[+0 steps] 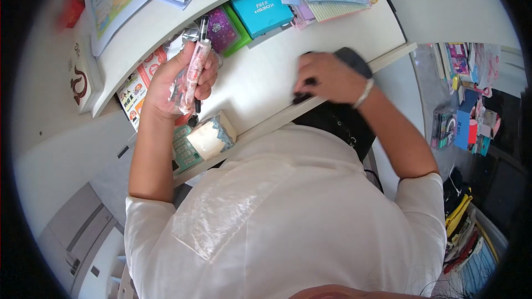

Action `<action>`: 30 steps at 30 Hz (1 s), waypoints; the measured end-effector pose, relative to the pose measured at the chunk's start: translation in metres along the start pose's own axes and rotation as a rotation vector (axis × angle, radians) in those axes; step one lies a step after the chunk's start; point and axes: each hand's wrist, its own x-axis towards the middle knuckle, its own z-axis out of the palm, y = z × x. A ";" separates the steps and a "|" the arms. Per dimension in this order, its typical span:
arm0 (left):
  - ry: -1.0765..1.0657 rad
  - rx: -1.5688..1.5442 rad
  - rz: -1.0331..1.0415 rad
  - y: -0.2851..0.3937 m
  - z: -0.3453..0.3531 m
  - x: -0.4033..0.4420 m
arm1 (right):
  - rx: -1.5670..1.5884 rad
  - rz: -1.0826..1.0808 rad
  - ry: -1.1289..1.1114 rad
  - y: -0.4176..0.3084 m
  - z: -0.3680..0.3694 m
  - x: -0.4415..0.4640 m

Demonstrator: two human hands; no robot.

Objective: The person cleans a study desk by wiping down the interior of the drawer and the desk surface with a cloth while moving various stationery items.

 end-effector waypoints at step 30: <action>0.359 0.290 -0.295 -0.031 0.006 0.022 | -0.140 0.106 -0.099 -0.037 0.026 0.020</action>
